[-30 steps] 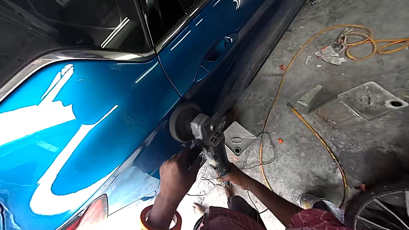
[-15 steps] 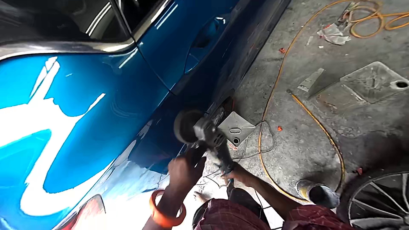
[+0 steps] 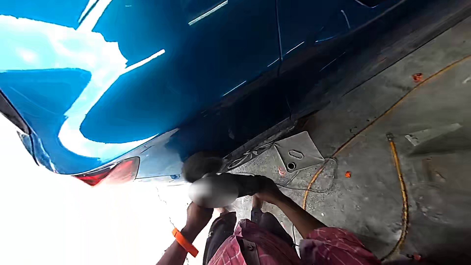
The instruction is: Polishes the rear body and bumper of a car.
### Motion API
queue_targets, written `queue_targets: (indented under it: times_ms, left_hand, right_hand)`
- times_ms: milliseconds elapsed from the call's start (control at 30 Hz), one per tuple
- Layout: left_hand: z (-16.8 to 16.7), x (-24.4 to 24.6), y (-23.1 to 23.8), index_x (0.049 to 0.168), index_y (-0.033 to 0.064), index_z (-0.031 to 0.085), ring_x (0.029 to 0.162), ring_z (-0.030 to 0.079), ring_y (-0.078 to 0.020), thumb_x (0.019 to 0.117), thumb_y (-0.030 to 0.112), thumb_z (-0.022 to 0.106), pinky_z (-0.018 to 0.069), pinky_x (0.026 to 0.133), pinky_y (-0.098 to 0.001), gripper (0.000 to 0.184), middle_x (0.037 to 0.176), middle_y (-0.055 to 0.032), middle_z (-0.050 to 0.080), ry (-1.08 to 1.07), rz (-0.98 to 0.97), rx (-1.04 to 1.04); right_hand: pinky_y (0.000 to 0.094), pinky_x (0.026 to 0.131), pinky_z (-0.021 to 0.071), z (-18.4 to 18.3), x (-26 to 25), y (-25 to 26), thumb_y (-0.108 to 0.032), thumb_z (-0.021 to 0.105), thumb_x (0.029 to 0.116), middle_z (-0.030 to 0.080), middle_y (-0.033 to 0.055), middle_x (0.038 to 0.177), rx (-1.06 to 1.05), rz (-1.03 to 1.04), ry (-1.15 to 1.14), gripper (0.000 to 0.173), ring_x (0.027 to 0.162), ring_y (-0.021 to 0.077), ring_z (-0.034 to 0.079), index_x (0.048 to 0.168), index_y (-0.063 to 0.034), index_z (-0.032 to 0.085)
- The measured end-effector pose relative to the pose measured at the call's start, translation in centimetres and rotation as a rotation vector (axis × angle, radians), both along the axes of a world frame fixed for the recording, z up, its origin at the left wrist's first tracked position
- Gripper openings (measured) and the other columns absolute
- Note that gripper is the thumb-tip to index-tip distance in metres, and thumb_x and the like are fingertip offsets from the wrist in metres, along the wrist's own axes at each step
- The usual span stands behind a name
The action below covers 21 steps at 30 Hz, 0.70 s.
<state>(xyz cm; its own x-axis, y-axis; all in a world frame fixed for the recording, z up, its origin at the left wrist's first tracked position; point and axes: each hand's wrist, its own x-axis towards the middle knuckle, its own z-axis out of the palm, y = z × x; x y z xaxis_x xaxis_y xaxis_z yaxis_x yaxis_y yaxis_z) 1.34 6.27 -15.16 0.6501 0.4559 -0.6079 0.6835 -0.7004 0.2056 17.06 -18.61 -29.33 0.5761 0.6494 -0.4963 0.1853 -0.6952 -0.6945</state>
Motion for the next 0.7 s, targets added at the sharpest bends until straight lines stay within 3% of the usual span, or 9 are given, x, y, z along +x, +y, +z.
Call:
queue_targets:
  times_ms: [100, 233, 367, 500, 633, 700]
  left_hand:
    - [-3.3, -3.9, 2.0, 0.095, 0.0113, 0.073, 0.090, 0.072, -0.0268, 0.0882, 0.050, 0.065, 0.0560, 0.081, -0.0554, 0.040, 0.089, -0.0081, 0.073, -0.021, 0.161, 0.020]
    - [-3.1, -3.1, 1.3, 0.105, 0.0084, 0.073, 0.096, 0.072, -0.0303, 0.0885, 0.044, 0.069, 0.0549, 0.088, -0.0572, 0.040, 0.096, -0.0125, 0.075, -0.056, 0.206, 0.023]
    - [-0.8, 2.7, -1.5, 0.103, 0.0067, 0.075, 0.101, 0.071, -0.0351, 0.0943, 0.041, 0.063, 0.0533, 0.090, -0.0606, 0.037, 0.101, -0.0160, 0.074, 0.039, 0.022, -0.103]
    - [-1.9, 6.7, -3.7, 0.106, 0.0110, 0.073, 0.098, 0.071, -0.0348, 0.0956, 0.035, 0.061, 0.0539, 0.084, -0.0612, 0.029, 0.099, -0.0140, 0.074, -0.006, -0.160, -0.230]
    - [-4.0, 5.5, -2.2, 0.107, 0.0089, 0.073, 0.104, 0.070, -0.0363, 0.0959, 0.040, 0.061, 0.0532, 0.089, -0.0621, 0.035, 0.106, -0.0170, 0.073, 0.055, -0.060, -0.295]
    - [-5.0, 2.8, 0.0, 0.112, 0.0078, 0.072, 0.107, 0.069, -0.0356, 0.0937, 0.044, 0.063, 0.0527, 0.092, -0.0619, 0.042, 0.111, -0.0173, 0.073, 0.056, 0.051, -0.292]
  right_hand:
    - [0.0594, 0.094, 0.0509, 1.5, 0.7, 3.2, -0.032, 0.076, 0.0845, 0.071, 0.0129, 0.106, -0.072, 0.171, -0.114, 0.033, 0.106, 0.0337, 0.067, 0.108, -0.0092, 0.071]
    - [0.0587, 0.100, 0.0476, 2.3, 1.3, 3.5, -0.021, 0.079, 0.0814, 0.070, 0.0145, 0.113, -0.049, 0.169, -0.154, 0.038, 0.112, 0.0343, 0.064, 0.116, -0.0074, 0.070]
    - [0.0551, 0.104, 0.0493, 2.5, 3.4, -1.9, -0.033, 0.082, 0.0844, 0.070, 0.0182, 0.117, -0.041, 0.055, -0.118, 0.049, 0.116, 0.0348, 0.065, 0.120, -0.0020, 0.069]
    - [0.0503, 0.111, 0.0461, 1.8, 5.9, -6.9, -0.035, 0.085, 0.0816, 0.067, 0.0179, 0.129, -0.152, -0.074, -0.046, 0.065, 0.125, 0.0303, 0.061, 0.133, -0.0023, 0.063]
    - [0.0548, 0.107, 0.0478, 2.5, 6.5, -5.4, -0.045, 0.083, 0.0793, 0.067, 0.0197, 0.125, -0.230, 0.067, -0.188, 0.068, 0.121, 0.0346, 0.063, 0.129, -0.0024, 0.064]
    - [0.0595, 0.105, 0.0467, 4.5, 5.4, -2.0, -0.039, 0.082, 0.0799, 0.069, 0.0208, 0.119, -0.270, 0.172, -0.251, 0.059, 0.117, 0.0385, 0.064, 0.123, -0.0017, 0.067]
